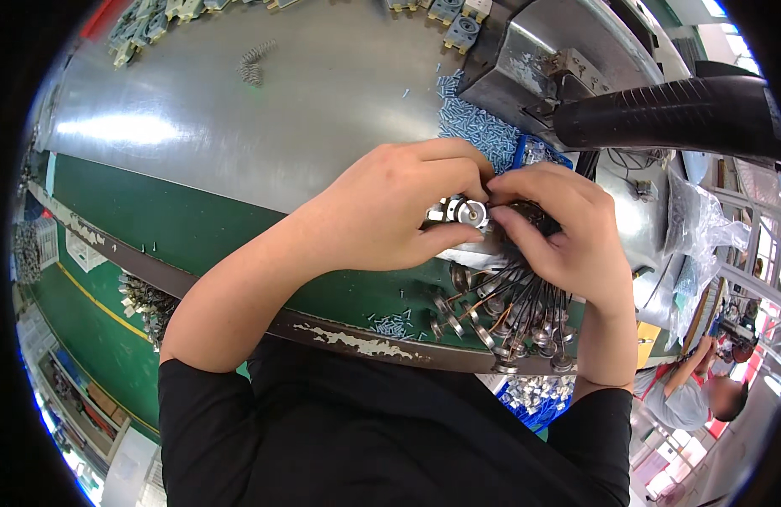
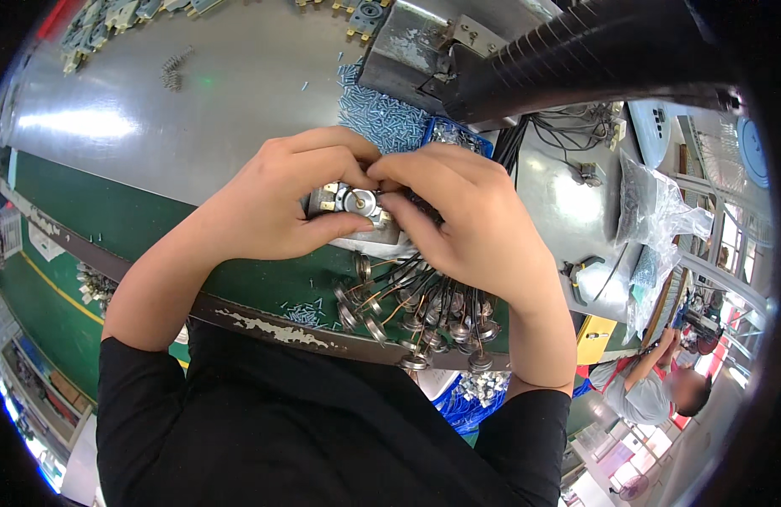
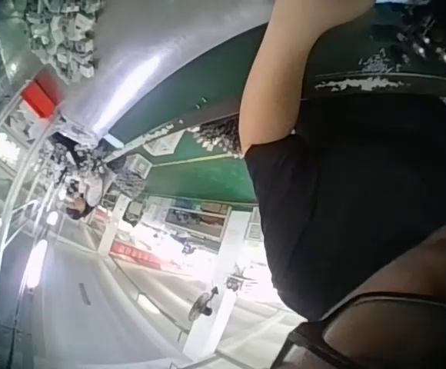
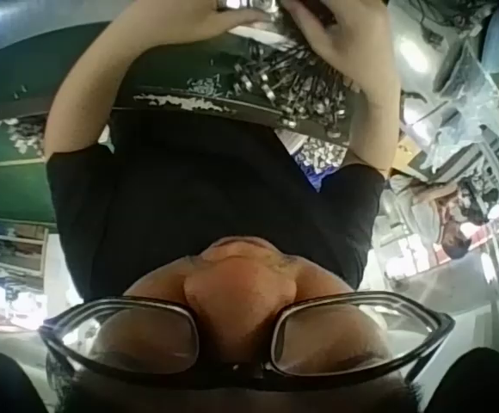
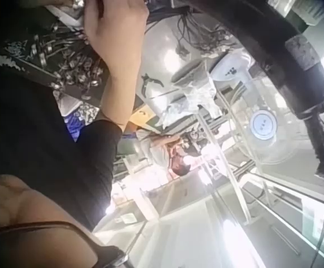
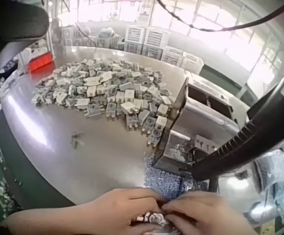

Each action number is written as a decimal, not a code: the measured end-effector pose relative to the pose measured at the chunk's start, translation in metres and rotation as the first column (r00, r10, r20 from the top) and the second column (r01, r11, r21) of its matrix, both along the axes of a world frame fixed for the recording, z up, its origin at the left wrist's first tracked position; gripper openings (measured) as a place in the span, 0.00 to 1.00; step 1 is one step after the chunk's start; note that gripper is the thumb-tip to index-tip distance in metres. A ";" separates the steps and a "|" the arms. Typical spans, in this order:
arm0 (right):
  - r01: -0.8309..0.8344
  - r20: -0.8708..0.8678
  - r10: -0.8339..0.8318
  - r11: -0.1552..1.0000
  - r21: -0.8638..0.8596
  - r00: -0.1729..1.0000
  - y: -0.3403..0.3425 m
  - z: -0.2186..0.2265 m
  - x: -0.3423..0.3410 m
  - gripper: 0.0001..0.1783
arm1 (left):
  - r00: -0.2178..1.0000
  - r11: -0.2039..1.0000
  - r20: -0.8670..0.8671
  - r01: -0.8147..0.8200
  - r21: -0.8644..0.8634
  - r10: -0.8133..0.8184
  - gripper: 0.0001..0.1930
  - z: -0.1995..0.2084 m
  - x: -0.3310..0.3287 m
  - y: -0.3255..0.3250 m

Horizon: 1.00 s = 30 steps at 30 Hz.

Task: Assembling wire harnesses and electronic components at a factory workstation using a heat gun.

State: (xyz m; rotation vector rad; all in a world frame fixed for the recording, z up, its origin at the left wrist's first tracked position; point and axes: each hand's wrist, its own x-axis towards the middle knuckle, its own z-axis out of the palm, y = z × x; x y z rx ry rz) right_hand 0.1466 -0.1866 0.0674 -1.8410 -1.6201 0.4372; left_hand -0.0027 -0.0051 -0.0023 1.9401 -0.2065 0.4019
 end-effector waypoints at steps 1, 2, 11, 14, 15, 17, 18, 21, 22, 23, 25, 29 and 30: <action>0.003 0.000 -0.003 1.000 -0.001 1.000 0.003 0.001 0.001 0.15 | 1.000 1.000 0.003 0.000 -0.011 0.000 0.18 -0.001 0.000 0.000; -0.022 0.020 0.022 1.000 -0.001 1.000 0.005 0.001 0.002 0.16 | 1.000 1.000 0.003 0.004 -0.013 -0.004 0.18 -0.001 -0.001 0.000; 0.035 0.005 -0.035 0.999 0.008 0.999 0.001 -0.003 -0.002 0.20 | 0.999 0.999 -0.032 -0.002 -0.034 0.001 0.20 0.001 0.000 -0.001; 0.107 -0.031 -0.106 0.994 0.011 0.994 0.001 -0.004 -0.005 0.20 | 1.000 0.999 0.004 -0.031 0.011 0.031 0.21 0.001 0.000 0.000; 0.135 -0.022 -0.134 0.991 0.020 0.991 0.001 -0.004 -0.006 0.20 | 1.000 1.000 0.025 -0.020 0.024 0.019 0.21 0.000 0.000 0.000; 0.088 0.063 -0.092 0.993 0.073 0.994 0.002 -0.003 -0.005 0.19 | 0.999 0.999 0.039 -0.017 0.039 0.016 0.20 -0.002 -0.003 0.001; 0.039 0.153 -0.057 0.992 0.122 0.987 0.002 -0.001 -0.004 0.18 | 0.999 0.998 0.028 -0.017 0.057 0.016 0.19 -0.002 -0.005 0.002; 0.006 0.119 -0.096 0.802 0.597 0.988 -0.048 0.026 0.034 0.17 | 0.998 0.998 0.062 0.023 0.054 -0.026 0.17 0.001 0.008 -0.002; 0.026 -0.008 -0.027 0.764 0.644 1.000 -0.076 0.042 0.065 0.24 | 0.998 0.998 0.062 0.024 0.057 -0.027 0.17 0.002 0.007 -0.002; 0.223 -0.252 -0.030 0.575 0.787 0.967 -0.047 0.040 0.059 0.32 | 0.998 0.998 0.053 0.027 0.060 -0.030 0.17 0.001 0.007 -0.002; 0.460 -0.553 0.094 0.452 0.765 0.828 -0.004 0.037 0.044 0.36 | 0.999 0.998 0.040 0.011 0.056 -0.014 0.16 0.002 0.006 -0.001; 0.363 -0.657 0.065 0.791 0.493 0.751 0.013 0.032 0.072 0.49 | 1.000 0.998 0.027 -0.007 0.068 0.005 0.16 0.002 0.000 0.002; 0.087 -0.402 0.112 0.891 0.445 0.909 0.010 0.033 0.080 0.55 | 1.000 0.998 0.025 -0.006 0.066 0.005 0.16 0.003 0.002 0.001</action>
